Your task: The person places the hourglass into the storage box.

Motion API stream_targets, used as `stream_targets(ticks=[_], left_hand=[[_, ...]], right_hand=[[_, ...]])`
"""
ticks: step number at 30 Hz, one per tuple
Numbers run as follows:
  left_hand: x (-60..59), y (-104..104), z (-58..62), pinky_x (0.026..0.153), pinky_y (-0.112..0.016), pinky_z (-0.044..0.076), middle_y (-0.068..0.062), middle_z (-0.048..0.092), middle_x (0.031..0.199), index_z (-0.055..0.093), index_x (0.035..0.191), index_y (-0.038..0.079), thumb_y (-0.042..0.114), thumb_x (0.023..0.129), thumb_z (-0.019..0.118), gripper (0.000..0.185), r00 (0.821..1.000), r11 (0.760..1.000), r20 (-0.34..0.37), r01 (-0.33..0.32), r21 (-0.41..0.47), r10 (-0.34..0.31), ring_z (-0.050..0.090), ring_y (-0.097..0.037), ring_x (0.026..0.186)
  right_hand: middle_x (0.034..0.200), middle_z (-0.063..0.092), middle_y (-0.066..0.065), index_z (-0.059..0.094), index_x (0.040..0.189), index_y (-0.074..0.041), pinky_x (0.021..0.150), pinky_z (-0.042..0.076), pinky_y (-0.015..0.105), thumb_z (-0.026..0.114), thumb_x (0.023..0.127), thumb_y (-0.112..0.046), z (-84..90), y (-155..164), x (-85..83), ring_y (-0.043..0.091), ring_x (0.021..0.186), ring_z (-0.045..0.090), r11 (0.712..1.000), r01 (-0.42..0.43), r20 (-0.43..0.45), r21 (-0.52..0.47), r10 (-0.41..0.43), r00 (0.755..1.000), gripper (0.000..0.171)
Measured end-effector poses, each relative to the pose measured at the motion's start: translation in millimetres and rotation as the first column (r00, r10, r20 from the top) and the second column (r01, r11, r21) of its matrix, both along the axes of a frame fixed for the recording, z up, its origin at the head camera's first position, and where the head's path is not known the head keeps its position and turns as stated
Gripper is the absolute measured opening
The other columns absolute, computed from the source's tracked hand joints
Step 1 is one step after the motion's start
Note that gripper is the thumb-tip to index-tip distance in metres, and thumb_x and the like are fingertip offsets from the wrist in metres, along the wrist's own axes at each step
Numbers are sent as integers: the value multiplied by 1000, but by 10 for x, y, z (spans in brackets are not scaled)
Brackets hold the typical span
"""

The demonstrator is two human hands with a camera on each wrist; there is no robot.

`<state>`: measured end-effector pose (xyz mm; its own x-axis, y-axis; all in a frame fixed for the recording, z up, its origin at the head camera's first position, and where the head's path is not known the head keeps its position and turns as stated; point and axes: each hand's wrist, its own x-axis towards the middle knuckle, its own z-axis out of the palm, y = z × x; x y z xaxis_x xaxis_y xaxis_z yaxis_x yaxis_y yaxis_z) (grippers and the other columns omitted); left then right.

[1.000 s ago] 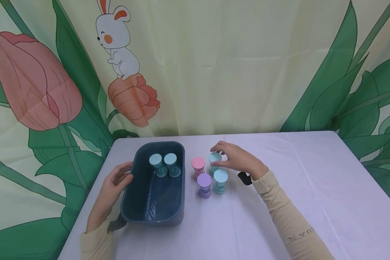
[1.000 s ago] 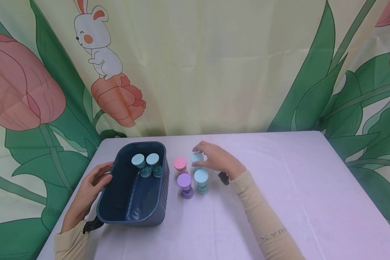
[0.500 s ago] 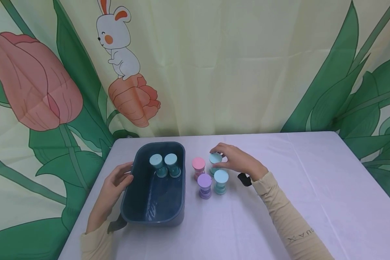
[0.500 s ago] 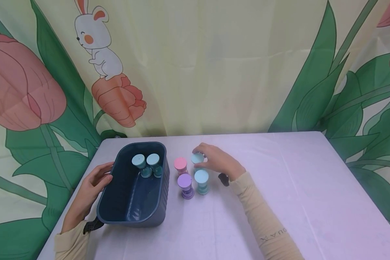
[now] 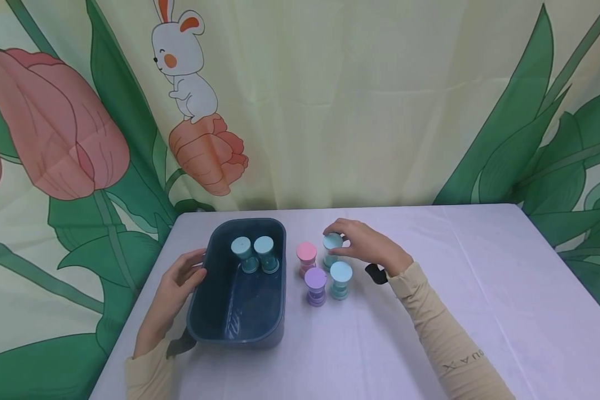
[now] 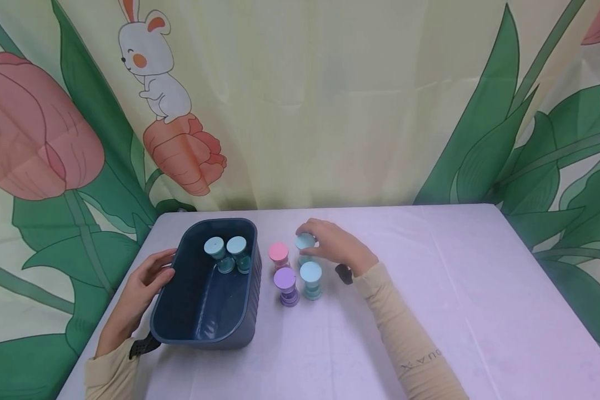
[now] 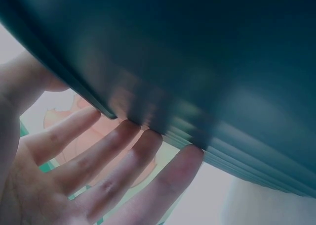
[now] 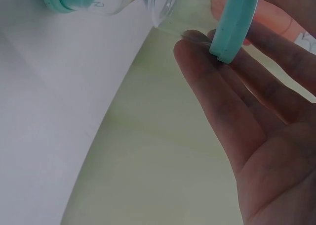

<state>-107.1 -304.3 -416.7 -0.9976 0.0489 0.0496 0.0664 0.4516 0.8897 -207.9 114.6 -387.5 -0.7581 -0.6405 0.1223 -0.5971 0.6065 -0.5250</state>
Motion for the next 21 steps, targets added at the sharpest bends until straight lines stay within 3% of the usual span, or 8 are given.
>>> stream_targets(ticks=[21], left_hand=[[-3, 23, 24, 89, -20, 47, -8, 50, 145, 43, 148, 19, 33, 102, 57, 51, 1000, 1000, 18, -8, 5, 7, 52, -3, 119]], right_hand=[[114, 65, 7, 65, 121, -3, 90, 53, 40, 77, 87, -18, 296, -13, 39, 20, 101, 62, 1000, 1, -57, 13, 0, 998, 39]])
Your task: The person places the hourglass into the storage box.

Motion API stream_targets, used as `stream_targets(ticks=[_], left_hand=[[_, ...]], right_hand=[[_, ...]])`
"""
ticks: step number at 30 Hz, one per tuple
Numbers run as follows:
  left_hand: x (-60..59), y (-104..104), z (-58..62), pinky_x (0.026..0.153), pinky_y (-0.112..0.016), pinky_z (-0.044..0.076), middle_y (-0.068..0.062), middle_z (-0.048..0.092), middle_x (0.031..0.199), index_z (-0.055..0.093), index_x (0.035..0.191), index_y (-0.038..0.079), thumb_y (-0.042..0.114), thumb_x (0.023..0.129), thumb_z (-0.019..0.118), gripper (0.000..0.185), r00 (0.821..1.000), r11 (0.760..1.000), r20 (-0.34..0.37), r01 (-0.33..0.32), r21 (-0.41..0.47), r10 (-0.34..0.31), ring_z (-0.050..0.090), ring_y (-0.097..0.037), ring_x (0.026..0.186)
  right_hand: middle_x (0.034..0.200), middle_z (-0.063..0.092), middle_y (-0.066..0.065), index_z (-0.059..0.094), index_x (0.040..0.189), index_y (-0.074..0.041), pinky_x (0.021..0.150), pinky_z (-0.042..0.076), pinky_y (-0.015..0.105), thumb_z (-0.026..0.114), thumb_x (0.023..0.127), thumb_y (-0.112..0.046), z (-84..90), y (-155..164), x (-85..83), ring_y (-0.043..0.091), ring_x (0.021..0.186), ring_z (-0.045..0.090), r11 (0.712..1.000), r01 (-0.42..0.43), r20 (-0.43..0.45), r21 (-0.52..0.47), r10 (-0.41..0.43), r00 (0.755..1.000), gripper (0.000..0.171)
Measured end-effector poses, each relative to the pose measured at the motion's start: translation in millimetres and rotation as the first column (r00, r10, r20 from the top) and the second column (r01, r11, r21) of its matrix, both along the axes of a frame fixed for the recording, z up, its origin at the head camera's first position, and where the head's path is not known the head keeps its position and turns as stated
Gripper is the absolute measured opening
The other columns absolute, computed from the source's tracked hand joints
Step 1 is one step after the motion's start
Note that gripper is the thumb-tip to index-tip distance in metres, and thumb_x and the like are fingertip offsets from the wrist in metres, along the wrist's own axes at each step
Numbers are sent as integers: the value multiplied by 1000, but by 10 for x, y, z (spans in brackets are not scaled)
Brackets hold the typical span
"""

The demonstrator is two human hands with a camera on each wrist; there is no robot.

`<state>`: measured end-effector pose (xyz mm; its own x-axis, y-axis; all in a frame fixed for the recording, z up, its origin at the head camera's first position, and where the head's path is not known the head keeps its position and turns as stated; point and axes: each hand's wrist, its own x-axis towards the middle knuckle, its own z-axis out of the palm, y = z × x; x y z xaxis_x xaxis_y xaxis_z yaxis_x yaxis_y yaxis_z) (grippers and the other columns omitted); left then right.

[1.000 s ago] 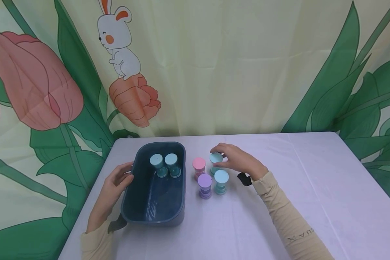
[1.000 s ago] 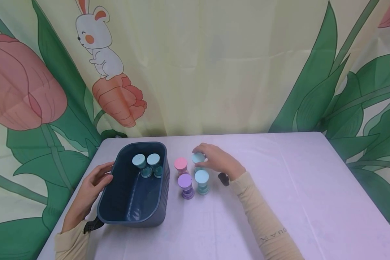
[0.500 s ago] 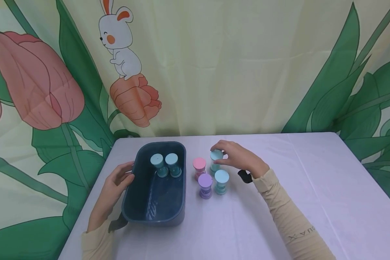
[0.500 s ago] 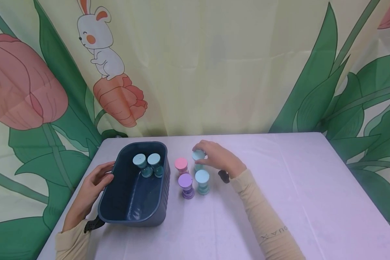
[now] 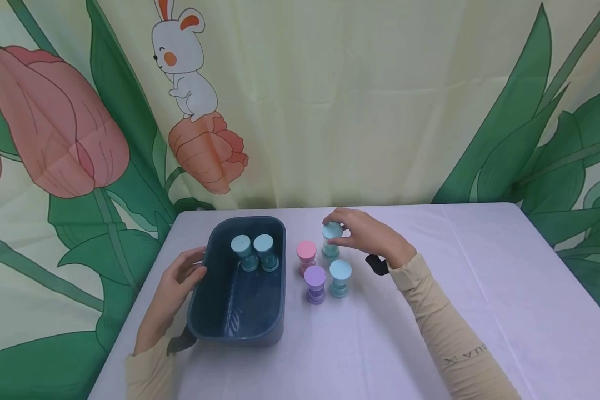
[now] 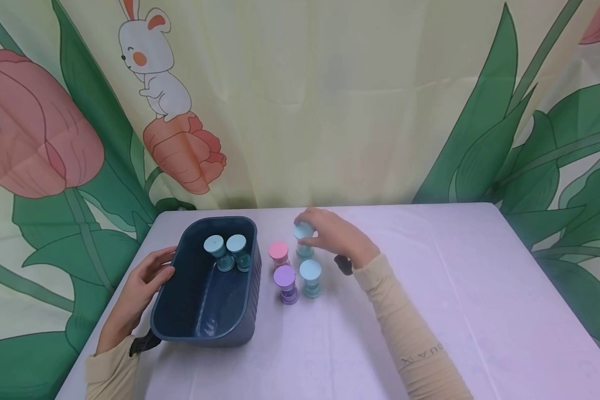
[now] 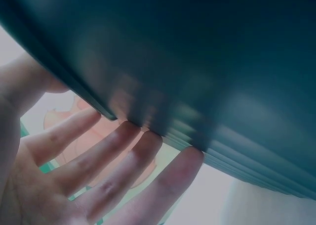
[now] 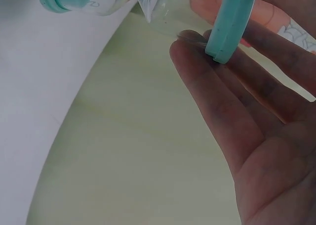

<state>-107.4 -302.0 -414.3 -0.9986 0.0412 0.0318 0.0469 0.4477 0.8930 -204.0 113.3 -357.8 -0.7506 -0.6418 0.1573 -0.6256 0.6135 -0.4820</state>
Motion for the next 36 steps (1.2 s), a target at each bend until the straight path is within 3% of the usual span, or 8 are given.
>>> stream_targets(ticks=[12, 21, 28, 36], left_hand=[[-25, 6, 6, 90, -20, 46, -9, 48, 148, 42, 149, 18, 35, 101, 57, 53, 1000, 1000, 4, -3, -8, 3, 51, -4, 119], [-26, 7, 4, 99, -47, 45, -9, 48, 148, 41, 150, 18, 35, 102, 56, 53, 1000, 1000, 9, -7, -6, 7, 51, -14, 125], [-28, -2, -5, 97, -41, 46, -9, 48, 148, 41, 149, 18, 35, 101, 57, 53, 1000, 1000, 4, -5, -7, 5, 52, -12, 123], [-18, -4, -17, 99, -49, 45, -10, 48, 148, 42, 149, 17, 35, 101, 57, 53, 1000, 1000, 3, -9, -2, 9, 50, -26, 128]], right_hand=[[110, 64, 5, 65, 122, -4, 87, 52, 37, 77, 87, -19, 167, -24, 42, 19, 98, 60, 1000, -8, -38, 0, 8, 999, 40], [109, 65, 5, 65, 122, -4, 87, 51, 36, 77, 87, -19, 273, -52, 70, 20, 97, 61, 1000, -19, -77, -14, 18, 997, 40], [112, 65, 6, 65, 123, -5, 88, 51, 38, 76, 88, -18, 328, -79, 72, 20, 99, 62, 999, -28, -87, -22, 26, 996, 39], [114, 65, 7, 65, 123, -4, 88, 52, 37, 76, 89, -18, 392, -112, 87, 20, 99, 62, 999, -34, -94, -25, 31, 995, 39]])
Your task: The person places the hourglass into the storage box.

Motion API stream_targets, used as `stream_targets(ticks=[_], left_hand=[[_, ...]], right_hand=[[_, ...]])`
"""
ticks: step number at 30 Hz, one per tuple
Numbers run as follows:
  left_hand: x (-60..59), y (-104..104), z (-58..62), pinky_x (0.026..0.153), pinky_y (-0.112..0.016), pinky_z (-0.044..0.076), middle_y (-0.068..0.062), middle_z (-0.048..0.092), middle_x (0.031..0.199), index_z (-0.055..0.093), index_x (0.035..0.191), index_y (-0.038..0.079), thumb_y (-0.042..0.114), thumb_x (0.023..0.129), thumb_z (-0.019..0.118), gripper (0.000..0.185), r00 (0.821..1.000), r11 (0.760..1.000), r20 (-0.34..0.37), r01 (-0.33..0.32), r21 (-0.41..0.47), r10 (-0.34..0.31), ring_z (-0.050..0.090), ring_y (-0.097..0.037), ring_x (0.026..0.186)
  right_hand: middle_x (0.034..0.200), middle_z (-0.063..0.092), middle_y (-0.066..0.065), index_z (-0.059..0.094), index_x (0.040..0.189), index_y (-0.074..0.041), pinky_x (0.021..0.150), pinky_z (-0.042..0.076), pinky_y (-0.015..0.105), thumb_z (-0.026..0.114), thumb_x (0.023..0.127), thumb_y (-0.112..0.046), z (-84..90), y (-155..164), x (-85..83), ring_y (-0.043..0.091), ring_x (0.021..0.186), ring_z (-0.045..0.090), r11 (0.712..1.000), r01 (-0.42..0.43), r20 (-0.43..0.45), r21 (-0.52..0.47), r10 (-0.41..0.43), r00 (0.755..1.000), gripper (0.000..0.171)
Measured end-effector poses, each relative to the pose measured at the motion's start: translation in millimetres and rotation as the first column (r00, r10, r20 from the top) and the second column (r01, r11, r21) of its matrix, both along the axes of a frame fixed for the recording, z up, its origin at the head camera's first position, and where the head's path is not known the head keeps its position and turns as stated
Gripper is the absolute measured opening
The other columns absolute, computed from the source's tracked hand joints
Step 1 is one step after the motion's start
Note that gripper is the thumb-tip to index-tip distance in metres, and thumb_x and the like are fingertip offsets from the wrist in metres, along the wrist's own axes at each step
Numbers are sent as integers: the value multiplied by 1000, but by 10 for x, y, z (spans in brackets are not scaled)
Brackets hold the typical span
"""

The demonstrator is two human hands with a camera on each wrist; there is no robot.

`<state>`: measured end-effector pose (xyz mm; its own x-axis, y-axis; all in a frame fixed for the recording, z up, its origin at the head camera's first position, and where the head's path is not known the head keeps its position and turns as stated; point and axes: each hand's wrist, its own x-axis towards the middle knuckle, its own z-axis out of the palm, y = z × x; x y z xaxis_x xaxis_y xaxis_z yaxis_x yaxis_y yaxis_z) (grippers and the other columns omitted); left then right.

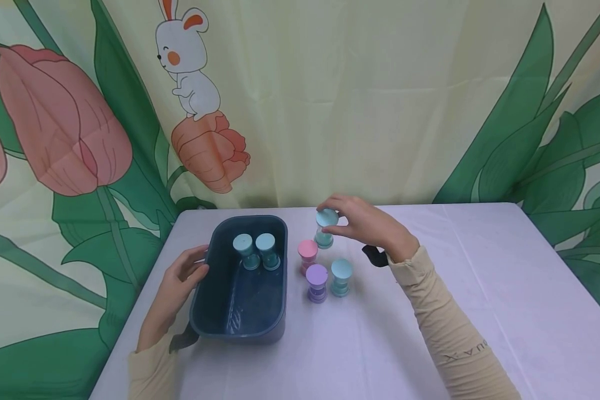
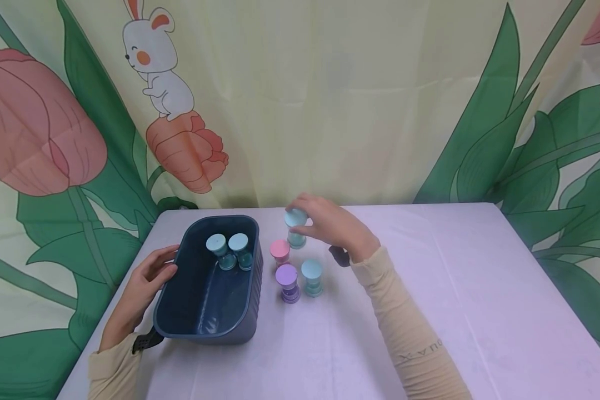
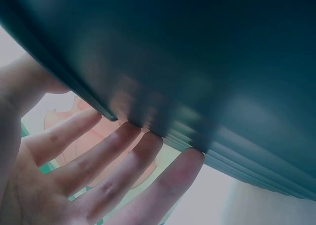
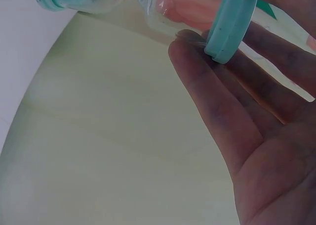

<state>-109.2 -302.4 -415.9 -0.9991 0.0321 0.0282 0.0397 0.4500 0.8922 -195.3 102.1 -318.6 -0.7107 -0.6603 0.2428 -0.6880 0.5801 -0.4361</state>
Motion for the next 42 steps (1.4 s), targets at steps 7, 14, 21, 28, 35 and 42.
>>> stream_targets(ticks=[7, 14, 21, 28, 35, 42], left_hand=[[2, -1, -4, 101, -55, 44, -11, 48, 148, 41, 149, 16, 35, 102, 56, 54, 1000, 1000, 1, 3, 2, -3, 51, -22, 127], [-4, -6, -3, 99, -46, 45, -9, 48, 148, 41, 149, 17, 35, 102, 56, 53, 1000, 1000, 2, 3, -1, -3, 51, -9, 122], [-9, -3, -5, 97, -41, 46, -9, 48, 148, 42, 149, 17, 35, 101, 57, 53, 1000, 1000, -1, 1, -5, -1, 51, -14, 124], [-6, 1, -3, 99, -46, 46, -10, 48, 147, 42, 149, 17, 34, 101, 57, 53, 1000, 1000, -3, -2, -1, 2, 52, -13, 124], [-10, -10, 0, 90, -22, 47, -9, 49, 146, 42, 149, 17, 33, 102, 57, 52, 1000, 1000, -5, 9, 2, -9, 52, -2, 118], [-10, -13, -2, 90, -20, 47, -9, 49, 147, 42, 149, 17, 33, 102, 57, 52, 1000, 1000, -4, 11, 5, -11, 52, -2, 118]], right_hand=[[113, 64, 7, 64, 124, -4, 88, 52, 37, 75, 89, -18, 63, 6, 12, 21, 99, 62, 1000, -2, -11, -2, 2, 1000, 39], [114, 64, 8, 65, 123, -3, 88, 52, 37, 76, 89, -18, 114, -10, 16, 21, 99, 62, 1000, -10, -21, -20, 9, 1000, 39], [115, 64, 7, 65, 123, -4, 88, 52, 36, 76, 89, -17, 132, -32, 8, 20, 100, 62, 999, -20, -43, -26, 19, 999, 38], [115, 64, 6, 65, 123, -4, 88, 52, 34, 75, 89, -18, 161, -63, 3, 19, 100, 62, 999, -29, -46, -27, 27, 999, 38], [114, 64, 6, 65, 122, -4, 87, 52, 34, 76, 89, -18, 190, -102, 6, 19, 99, 62, 999, -38, -68, -37, 35, 997, 37], [114, 63, 4, 65, 123, -5, 87, 51, 33, 75, 90, -20, 221, -145, 21, 17, 99, 61, 998, -45, -83, -43, 41, 996, 38]])
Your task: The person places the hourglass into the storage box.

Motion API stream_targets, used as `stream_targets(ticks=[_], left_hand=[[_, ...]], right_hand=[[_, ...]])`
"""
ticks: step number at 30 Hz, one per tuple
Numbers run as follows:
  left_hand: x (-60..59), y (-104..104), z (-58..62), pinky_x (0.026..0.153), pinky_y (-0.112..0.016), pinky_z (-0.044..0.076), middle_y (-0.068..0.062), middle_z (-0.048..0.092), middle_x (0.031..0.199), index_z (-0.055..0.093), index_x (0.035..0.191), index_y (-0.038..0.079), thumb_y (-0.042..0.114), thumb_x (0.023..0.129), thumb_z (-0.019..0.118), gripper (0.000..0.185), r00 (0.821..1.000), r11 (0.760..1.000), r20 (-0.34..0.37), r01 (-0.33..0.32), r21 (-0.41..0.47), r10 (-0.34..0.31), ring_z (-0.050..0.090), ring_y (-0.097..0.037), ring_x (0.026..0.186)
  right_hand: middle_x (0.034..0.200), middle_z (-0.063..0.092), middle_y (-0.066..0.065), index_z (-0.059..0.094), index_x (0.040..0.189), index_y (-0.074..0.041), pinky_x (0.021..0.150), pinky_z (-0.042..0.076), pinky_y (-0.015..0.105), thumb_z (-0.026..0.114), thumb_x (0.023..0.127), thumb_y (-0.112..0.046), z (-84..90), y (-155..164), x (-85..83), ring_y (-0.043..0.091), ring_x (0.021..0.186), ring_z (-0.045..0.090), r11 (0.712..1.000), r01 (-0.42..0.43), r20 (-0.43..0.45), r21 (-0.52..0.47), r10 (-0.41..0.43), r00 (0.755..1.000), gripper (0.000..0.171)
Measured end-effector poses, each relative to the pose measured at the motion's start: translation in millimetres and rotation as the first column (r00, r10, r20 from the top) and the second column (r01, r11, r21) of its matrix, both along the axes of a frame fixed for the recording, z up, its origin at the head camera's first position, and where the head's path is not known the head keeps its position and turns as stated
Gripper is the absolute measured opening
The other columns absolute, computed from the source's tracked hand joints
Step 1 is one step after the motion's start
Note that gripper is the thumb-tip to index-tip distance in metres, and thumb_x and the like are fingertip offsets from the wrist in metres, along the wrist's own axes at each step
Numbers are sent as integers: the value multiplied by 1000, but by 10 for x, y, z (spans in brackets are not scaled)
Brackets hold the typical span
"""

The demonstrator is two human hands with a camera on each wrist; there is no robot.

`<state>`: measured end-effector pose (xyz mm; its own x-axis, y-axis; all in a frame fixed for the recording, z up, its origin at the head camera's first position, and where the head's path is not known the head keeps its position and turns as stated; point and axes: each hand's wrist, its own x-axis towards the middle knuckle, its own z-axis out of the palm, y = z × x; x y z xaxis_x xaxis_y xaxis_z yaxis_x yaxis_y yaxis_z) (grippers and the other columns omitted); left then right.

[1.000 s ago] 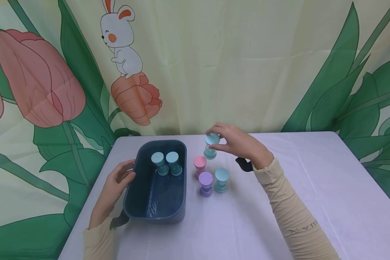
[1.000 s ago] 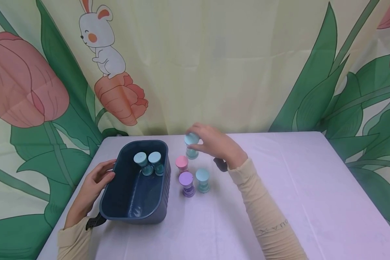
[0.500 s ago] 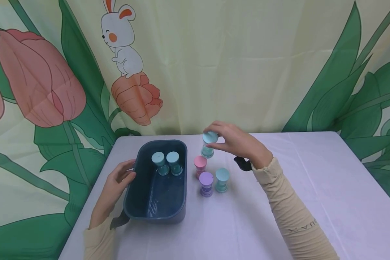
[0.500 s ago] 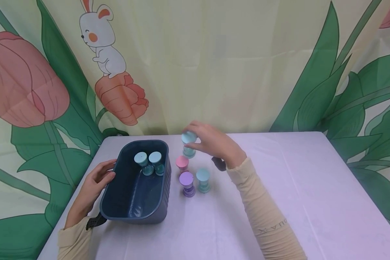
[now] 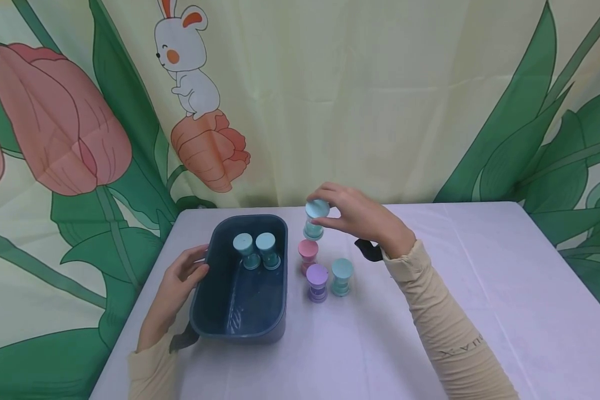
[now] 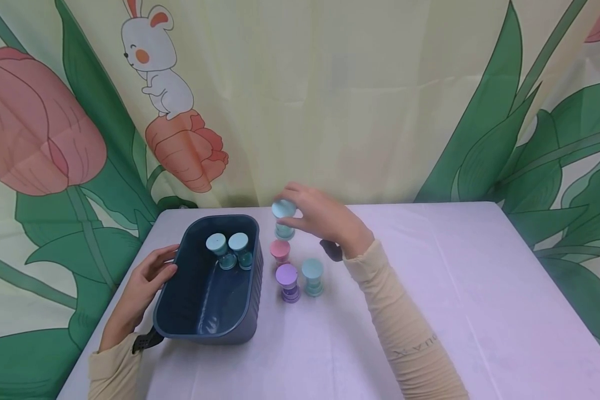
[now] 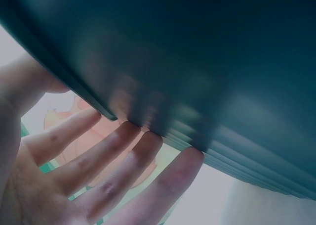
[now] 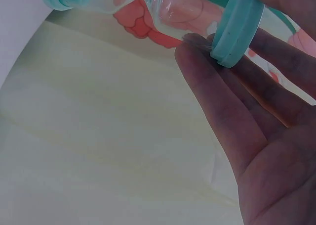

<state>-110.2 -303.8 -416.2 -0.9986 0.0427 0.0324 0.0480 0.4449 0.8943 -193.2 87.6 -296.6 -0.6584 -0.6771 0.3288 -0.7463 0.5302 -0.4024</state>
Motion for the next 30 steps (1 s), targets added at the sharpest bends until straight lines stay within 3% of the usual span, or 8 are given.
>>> stream_targets(ticks=[14, 26, 30], left_hand=[[-1, 1, -4, 89, -19, 47, -9, 48, 147, 42, 149, 17, 34, 102, 57, 52, 1000, 1000, -4, -3, -3, 3, 52, -6, 120], [-5, 6, -6, 93, -26, 47, -8, 48, 148, 42, 149, 18, 35, 102, 57, 53, 1000, 1000, -2, -7, -13, 7, 51, -16, 125], [-5, 10, -3, 96, -35, 47, -9, 47, 149, 41, 149, 18, 35, 102, 56, 53, 1000, 1000, 1, -5, -6, 5, 50, -22, 128]], right_hand=[[112, 63, 5, 65, 122, -4, 87, 53, 31, 76, 88, -18, 34, -100, -4, 17, 97, 62, 1000, -27, -30, -13, 26, 999, 38], [115, 63, 5, 65, 123, -5, 88, 53, 30, 77, 88, -18, 114, -235, 33, 17, 100, 62, 999, -35, -30, -13, 35, 999, 39], [115, 63, 5, 65, 123, -5, 88, 53, 30, 77, 88, -17, 113, -271, 36, 17, 100, 62, 999, -48, -48, -16, 47, 998, 39]])
